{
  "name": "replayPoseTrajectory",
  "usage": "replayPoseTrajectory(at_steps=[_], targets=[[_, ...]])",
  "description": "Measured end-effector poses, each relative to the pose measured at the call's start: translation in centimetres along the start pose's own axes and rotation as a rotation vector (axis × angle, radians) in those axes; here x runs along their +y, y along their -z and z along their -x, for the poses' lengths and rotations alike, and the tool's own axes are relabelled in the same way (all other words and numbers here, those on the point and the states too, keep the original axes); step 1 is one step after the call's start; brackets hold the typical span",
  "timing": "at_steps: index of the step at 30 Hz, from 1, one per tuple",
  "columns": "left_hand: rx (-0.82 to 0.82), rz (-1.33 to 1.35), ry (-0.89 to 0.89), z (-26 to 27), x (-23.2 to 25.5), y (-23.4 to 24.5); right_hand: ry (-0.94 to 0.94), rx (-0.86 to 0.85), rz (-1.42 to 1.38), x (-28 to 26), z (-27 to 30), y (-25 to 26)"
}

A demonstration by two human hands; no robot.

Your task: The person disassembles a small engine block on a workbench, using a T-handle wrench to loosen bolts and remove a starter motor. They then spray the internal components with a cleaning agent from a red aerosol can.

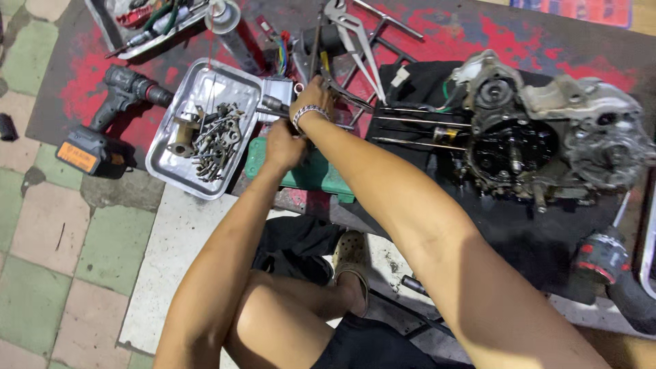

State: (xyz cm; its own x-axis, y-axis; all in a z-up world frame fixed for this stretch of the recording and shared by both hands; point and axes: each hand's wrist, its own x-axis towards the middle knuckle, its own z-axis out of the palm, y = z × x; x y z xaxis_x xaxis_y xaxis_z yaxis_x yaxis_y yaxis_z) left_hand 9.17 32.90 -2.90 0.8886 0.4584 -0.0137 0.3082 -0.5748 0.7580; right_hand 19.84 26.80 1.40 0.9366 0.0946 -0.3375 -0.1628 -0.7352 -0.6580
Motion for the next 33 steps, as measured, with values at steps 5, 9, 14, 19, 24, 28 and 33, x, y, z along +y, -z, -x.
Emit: replayPoseTrajectory(at_steps=[5,9,14,19,24,28,33], targets=[[-0.058,-0.042,0.097,1.0,0.7,1.1,0.091,-0.055,0.131,1.4,3.0,3.7],[-0.158,-0.079,0.169,1.3,1.6,2.4,0.554,-0.026,-0.037,5.1,12.6,11.3],[-0.191,-0.357,0.100,1.2,5.2,4.6,0.643,0.259,-0.122,15.7,17.6,30.8],[-0.087,-0.132,-0.103,0.1,16.7,0.5,0.451,0.428,-0.101,25.5,2.4,46.8],[-0.277,-0.087,-0.081,-3.9,29.2,-10.6,0.099,-0.051,-0.106,30.4,-5.0,44.7],[-0.251,-0.164,-0.071,-3.0,31.9,-14.6,0.198,-0.157,-0.272,30.2,-4.1,44.6],[-0.156,-0.143,-0.048,1.2,33.8,-13.7,0.136,-0.122,-0.400,30.6,-2.1,44.7]])
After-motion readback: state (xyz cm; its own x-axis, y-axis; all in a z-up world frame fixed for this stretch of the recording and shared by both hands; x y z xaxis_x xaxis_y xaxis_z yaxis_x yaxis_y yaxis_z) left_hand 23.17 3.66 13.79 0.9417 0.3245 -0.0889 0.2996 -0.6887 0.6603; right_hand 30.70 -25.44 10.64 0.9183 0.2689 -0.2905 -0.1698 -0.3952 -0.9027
